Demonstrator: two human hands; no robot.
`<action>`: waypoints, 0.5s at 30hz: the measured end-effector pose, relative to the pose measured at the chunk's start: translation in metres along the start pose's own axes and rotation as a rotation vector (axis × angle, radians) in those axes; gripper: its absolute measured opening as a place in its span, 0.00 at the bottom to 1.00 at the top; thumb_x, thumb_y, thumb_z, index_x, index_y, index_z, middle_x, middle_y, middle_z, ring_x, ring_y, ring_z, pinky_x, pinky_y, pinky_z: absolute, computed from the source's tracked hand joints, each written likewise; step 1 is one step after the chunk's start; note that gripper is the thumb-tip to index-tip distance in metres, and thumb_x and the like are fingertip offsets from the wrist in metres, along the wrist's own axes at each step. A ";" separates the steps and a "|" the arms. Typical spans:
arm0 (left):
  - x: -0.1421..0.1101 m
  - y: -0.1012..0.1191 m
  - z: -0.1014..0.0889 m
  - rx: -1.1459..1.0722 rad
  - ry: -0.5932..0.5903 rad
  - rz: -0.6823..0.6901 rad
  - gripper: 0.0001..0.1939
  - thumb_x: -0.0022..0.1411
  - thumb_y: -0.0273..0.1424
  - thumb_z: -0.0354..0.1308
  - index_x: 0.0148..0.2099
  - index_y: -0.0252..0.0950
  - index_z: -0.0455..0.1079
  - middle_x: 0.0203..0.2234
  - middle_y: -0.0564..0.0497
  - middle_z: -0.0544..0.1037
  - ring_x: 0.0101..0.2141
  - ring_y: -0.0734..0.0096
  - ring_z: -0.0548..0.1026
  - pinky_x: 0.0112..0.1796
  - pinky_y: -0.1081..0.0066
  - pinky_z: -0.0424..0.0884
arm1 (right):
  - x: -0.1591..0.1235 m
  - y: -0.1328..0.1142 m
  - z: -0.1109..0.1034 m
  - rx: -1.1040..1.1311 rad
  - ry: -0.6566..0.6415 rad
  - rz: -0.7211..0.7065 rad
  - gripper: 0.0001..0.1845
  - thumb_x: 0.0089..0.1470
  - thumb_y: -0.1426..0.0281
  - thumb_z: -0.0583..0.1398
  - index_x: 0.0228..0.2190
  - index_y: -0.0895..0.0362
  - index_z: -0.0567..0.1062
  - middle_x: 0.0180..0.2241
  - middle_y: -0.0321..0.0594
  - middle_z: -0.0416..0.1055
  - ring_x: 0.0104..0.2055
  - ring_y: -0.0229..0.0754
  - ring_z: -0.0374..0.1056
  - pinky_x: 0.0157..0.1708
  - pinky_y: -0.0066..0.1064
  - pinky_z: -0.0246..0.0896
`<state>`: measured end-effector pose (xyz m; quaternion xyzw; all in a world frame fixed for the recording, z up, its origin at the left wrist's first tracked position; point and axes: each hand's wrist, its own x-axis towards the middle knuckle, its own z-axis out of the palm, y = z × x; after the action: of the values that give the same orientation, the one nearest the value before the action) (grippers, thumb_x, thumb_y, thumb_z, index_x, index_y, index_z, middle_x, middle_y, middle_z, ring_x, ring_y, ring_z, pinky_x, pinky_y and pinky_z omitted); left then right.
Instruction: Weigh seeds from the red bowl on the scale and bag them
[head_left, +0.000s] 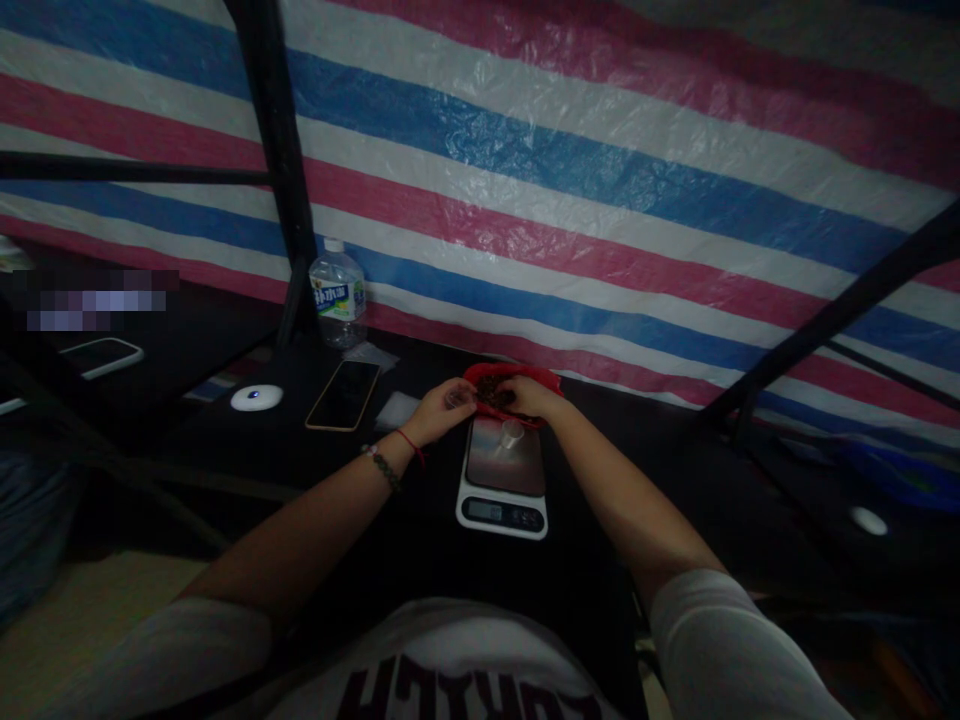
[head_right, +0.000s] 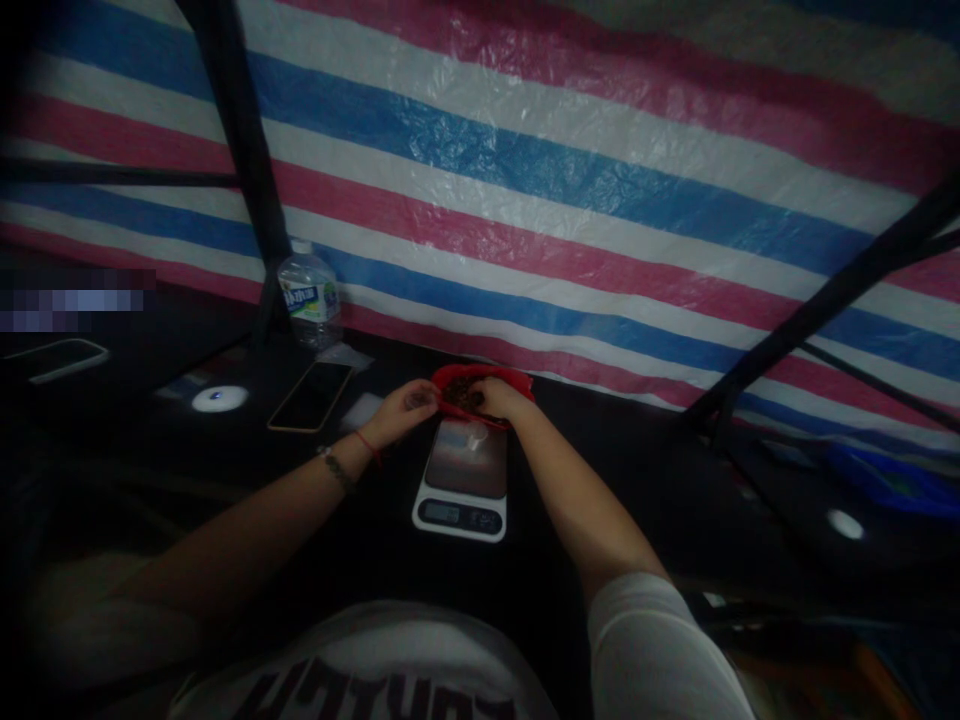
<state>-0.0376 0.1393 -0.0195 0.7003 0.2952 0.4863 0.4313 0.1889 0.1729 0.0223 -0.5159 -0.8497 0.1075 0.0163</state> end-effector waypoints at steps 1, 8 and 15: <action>0.000 0.000 0.000 0.004 0.002 -0.003 0.14 0.51 0.36 0.62 0.40 0.36 0.70 0.31 0.51 0.76 0.31 0.70 0.72 0.35 0.70 0.66 | 0.000 0.000 0.000 0.000 -0.009 -0.002 0.16 0.48 0.74 0.60 0.41 0.55 0.79 0.40 0.38 0.78 0.39 0.41 0.72 0.39 0.24 0.62; -0.001 0.005 0.000 -0.008 0.008 -0.011 0.14 0.50 0.35 0.63 0.38 0.35 0.70 0.30 0.51 0.76 0.31 0.70 0.72 0.35 0.70 0.67 | 0.000 0.006 0.001 -0.051 0.025 0.080 0.14 0.48 0.73 0.60 0.38 0.54 0.80 0.36 0.37 0.78 0.36 0.40 0.72 0.37 0.24 0.61; -0.003 0.004 0.001 0.103 -0.029 0.023 0.13 0.51 0.33 0.62 0.40 0.36 0.69 0.28 0.53 0.75 0.29 0.72 0.72 0.33 0.71 0.67 | -0.003 0.016 0.001 -0.066 0.095 0.130 0.15 0.47 0.74 0.62 0.39 0.55 0.79 0.39 0.38 0.78 0.39 0.42 0.72 0.37 0.25 0.61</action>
<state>-0.0372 0.1349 -0.0173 0.7319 0.3055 0.4650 0.3934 0.2038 0.1771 0.0186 -0.5746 -0.8159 0.0557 0.0326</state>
